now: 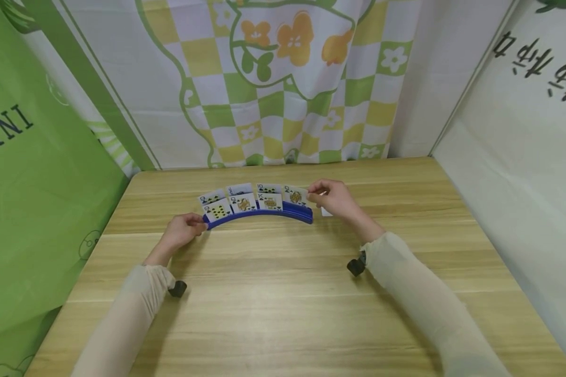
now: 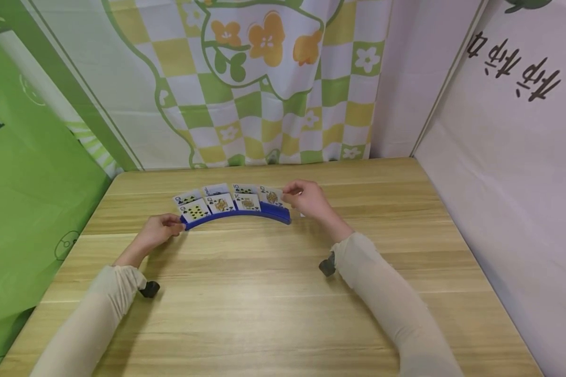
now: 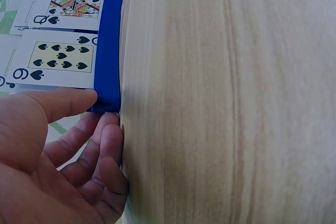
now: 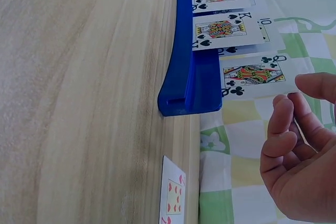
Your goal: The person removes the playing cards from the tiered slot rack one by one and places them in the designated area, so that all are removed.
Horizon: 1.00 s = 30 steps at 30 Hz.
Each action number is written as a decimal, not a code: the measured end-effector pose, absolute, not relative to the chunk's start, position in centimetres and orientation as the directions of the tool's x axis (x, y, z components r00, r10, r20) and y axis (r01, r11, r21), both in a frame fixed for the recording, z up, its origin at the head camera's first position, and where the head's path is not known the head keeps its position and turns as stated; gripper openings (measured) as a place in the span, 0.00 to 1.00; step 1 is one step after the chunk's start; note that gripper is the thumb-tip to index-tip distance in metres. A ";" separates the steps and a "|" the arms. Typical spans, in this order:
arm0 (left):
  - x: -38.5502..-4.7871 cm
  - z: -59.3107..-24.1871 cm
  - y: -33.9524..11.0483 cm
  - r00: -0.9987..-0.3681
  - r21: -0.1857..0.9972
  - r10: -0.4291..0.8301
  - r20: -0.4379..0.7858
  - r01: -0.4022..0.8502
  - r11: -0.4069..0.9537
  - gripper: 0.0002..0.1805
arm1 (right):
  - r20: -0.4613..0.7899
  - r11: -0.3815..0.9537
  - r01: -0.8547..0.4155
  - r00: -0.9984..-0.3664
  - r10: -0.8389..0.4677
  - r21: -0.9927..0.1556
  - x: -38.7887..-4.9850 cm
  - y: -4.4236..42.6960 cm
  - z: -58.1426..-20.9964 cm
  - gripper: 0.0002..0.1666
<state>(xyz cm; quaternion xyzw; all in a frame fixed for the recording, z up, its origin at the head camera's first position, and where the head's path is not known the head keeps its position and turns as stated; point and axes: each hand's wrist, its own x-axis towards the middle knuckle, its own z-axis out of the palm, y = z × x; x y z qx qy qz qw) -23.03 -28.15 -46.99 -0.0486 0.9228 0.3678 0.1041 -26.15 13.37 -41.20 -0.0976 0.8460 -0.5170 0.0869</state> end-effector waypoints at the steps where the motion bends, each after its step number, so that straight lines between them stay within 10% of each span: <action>1: -23.0 -47.0 -28.1 -0.974 0.666 -0.013 -0.227 -0.165 0.728 0.22 | -0.047 0.448 -0.074 -0.966 -0.253 -0.891 -26.2 13.4 -41.2 0.13; 30: -23.2 -47.3 -28.4 -0.977 0.659 -0.017 -0.211 -0.156 0.736 0.21 | 0.066 0.504 -0.158 -0.979 -0.195 -0.849 -27.3 14.1 -40.3 0.11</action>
